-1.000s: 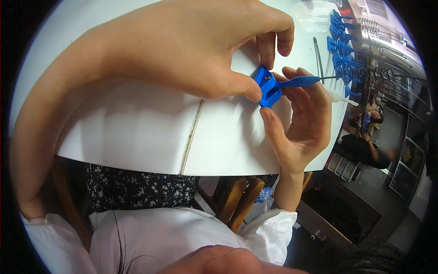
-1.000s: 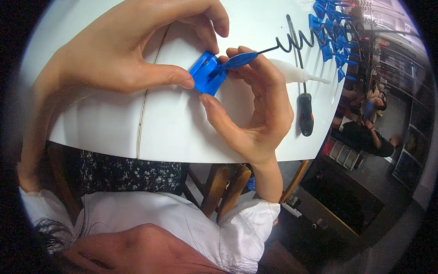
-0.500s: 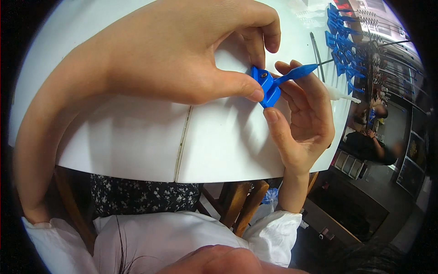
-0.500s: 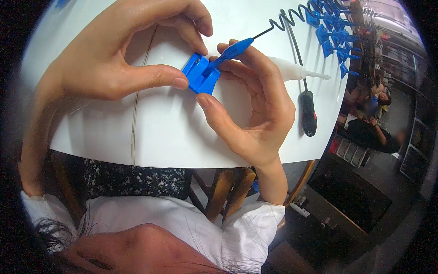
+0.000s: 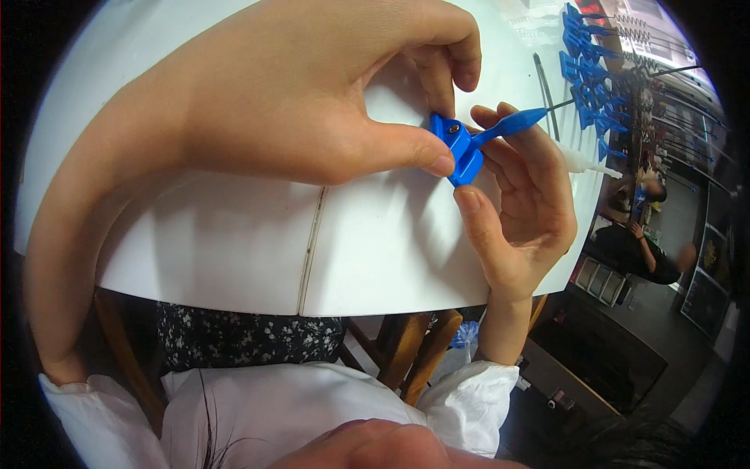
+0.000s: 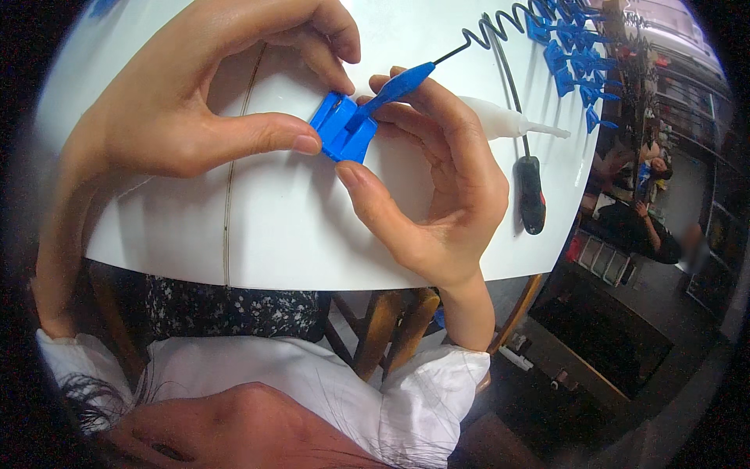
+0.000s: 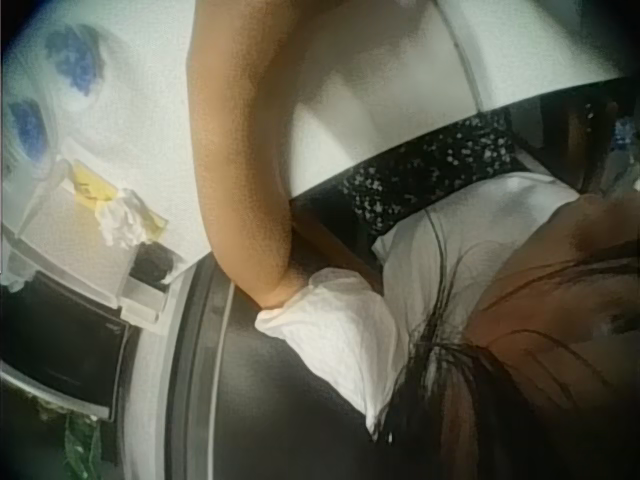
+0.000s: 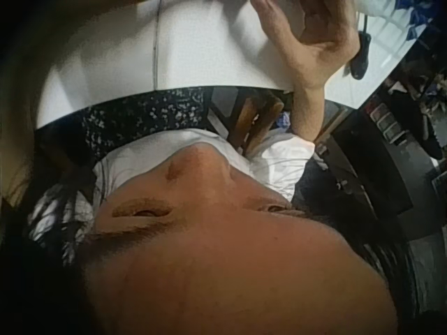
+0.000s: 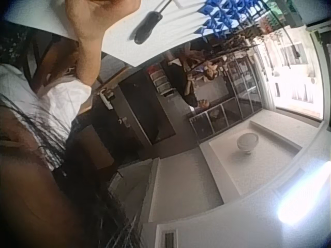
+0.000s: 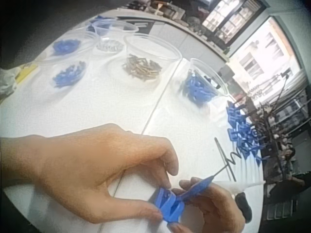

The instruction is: Assembling a lighting fixture component using blue plastic pieces, a spring, a metal rod, and adhesive.

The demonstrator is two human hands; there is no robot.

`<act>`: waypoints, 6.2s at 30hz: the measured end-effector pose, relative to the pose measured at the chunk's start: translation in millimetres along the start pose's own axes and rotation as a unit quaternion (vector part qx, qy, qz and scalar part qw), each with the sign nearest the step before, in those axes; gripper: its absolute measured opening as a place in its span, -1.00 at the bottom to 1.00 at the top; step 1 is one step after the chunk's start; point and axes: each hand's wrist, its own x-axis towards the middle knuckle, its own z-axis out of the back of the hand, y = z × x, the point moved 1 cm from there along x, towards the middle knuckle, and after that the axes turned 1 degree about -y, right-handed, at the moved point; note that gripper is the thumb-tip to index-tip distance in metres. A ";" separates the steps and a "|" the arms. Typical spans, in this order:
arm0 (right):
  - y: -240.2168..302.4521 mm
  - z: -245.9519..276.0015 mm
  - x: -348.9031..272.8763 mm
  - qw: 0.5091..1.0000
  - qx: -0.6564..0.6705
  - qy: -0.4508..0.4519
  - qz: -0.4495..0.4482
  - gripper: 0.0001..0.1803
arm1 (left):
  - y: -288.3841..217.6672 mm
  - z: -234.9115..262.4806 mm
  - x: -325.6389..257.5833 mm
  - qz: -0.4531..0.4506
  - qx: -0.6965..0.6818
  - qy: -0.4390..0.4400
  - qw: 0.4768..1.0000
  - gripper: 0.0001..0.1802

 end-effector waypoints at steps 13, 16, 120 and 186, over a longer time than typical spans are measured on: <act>-1.7 -5.6 0.3 0.998 -0.056 -0.002 0.003 -0.20 | 12.2 -3.6 -0.5 -0.053 0.052 -0.041 0.996 -0.47; 0.5 -7.3 0.3 0.997 -0.072 0.006 -0.002 -0.18 | 13.8 -4.2 0.2 -0.062 0.051 -0.044 0.996 -0.49; 151.7 110.1 -42.8 0.961 -0.206 -0.170 0.072 -0.68 | -12.5 -45.8 -86.4 -0.235 0.342 -0.387 0.823 -0.72; 79.1 10.1 14.8 0.928 0.368 -0.052 -0.031 -0.72 | -58.6 -51.0 -93.2 -0.005 -0.417 -0.111 0.902 -0.63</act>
